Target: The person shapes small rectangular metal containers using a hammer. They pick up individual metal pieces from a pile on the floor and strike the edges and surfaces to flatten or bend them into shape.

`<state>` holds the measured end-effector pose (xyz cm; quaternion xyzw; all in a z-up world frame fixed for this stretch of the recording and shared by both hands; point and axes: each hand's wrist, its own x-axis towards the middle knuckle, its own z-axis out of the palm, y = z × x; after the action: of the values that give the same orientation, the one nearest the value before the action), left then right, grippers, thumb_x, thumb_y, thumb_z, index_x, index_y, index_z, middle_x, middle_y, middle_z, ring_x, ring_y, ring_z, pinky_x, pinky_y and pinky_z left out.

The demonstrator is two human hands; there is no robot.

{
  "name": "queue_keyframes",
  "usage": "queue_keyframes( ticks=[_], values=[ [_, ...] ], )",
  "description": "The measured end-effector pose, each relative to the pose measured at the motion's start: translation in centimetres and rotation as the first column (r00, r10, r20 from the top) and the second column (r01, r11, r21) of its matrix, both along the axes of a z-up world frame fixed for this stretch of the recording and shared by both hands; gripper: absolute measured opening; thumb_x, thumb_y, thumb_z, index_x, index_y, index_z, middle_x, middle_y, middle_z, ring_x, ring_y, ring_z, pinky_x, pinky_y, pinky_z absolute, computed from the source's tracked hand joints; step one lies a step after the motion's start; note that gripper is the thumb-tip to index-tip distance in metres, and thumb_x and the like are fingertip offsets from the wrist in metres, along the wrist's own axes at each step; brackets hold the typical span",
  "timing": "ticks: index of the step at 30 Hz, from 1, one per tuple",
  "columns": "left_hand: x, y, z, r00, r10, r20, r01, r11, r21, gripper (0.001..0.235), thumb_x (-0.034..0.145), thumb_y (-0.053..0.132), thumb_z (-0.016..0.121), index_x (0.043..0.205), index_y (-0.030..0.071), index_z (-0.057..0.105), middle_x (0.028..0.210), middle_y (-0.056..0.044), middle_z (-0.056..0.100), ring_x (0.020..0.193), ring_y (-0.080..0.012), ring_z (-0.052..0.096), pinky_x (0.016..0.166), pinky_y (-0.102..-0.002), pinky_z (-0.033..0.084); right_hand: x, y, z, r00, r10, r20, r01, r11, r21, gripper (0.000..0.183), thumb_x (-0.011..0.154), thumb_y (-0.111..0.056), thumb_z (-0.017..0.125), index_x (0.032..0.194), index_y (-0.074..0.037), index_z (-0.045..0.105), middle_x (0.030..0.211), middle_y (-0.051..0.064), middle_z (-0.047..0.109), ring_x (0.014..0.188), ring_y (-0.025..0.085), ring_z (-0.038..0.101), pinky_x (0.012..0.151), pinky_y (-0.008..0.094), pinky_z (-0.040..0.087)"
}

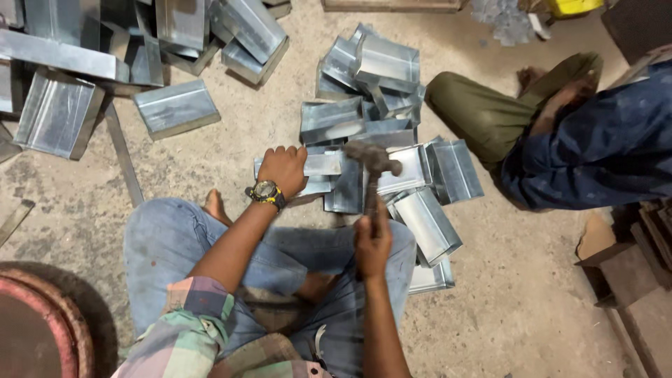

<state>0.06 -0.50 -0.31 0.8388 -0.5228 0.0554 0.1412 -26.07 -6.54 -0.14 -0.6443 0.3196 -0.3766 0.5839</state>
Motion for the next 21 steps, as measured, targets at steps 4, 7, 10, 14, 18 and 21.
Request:
queue_keyframes(
  ticks=[4,7,10,14,18,21],
  values=[
    [-0.6,0.5,-0.6,0.999,0.045,0.011,-0.045,0.999,-0.028,0.04,0.076,0.032,0.076,0.104,0.008,0.062,0.093,-0.011,0.068,0.088,-0.0309,0.067,0.073,-0.047,0.051,1.1,0.3,1.2,0.96,-0.037,-0.276,-0.121,0.836,-0.535,0.048,0.113,-0.02,0.065,0.155,-0.01,0.045,0.11,0.002,0.061,0.098,0.012,0.054,0.077,0.026,0.046],
    [0.0,-0.2,-0.4,0.996,0.076,0.044,-0.074,0.996,-0.046,0.035,0.079,0.028,0.075,0.104,0.009,0.062,0.094,-0.01,0.068,0.089,-0.0299,0.067,0.074,-0.046,0.051,-1.4,1.0,4.6,0.963,-0.011,-0.269,-0.021,0.993,-0.115,0.054,0.102,-0.018,0.062,0.154,-0.01,0.051,0.067,-0.002,0.053,0.055,0.005,0.047,0.048,0.023,0.039],
    [0.4,-0.7,-0.5,0.997,0.078,0.019,-0.077,0.996,-0.048,0.037,0.077,0.029,0.075,0.105,0.008,0.062,0.095,-0.011,0.069,0.089,-0.0303,0.067,0.073,-0.046,0.051,-2.2,1.6,6.9,1.0,0.013,0.009,-0.012,0.997,-0.076,0.056,0.103,-0.017,0.059,0.156,-0.007,0.044,0.066,-0.001,0.051,0.052,0.006,0.043,0.046,0.023,0.035],
    [-0.5,-0.1,-1.4,0.998,0.06,-0.012,-0.06,0.996,-0.064,0.039,0.073,0.03,0.073,0.102,0.006,0.062,0.092,-0.012,0.069,0.088,-0.0313,0.067,0.073,-0.047,0.05,0.3,2.3,5.3,0.988,-0.038,0.15,0.051,0.995,-0.086,0.058,0.103,-0.018,0.057,0.157,-0.008,0.037,0.07,0.0,0.056,0.053,0.005,0.045,0.047,0.022,0.037],
    [0.1,-0.8,-1.5,0.994,0.107,0.019,-0.106,0.993,-0.05,0.023,0.084,0.019,0.069,0.105,0.01,0.063,0.094,-0.009,0.069,0.09,-0.0285,0.067,0.074,-0.046,0.05,2.7,0.7,2.9,0.958,0.059,-0.279,-0.132,0.958,-0.253,0.054,0.106,-0.017,0.06,0.157,-0.008,0.047,0.08,0.0,0.06,0.061,0.005,0.046,0.054,0.022,0.043],
    [-0.2,-0.9,-1.6,0.992,0.128,-0.008,-0.128,0.985,-0.117,0.021,0.085,0.014,0.069,0.104,0.011,0.063,0.097,-0.009,0.069,0.093,-0.0284,0.066,0.076,-0.046,0.05,1.1,1.0,4.5,0.99,0.06,-0.127,-0.088,0.97,-0.226,0.054,0.108,-0.017,0.061,0.16,-0.007,0.049,0.082,-0.001,0.055,0.066,0.004,0.046,0.055,0.022,0.037]
  ],
)
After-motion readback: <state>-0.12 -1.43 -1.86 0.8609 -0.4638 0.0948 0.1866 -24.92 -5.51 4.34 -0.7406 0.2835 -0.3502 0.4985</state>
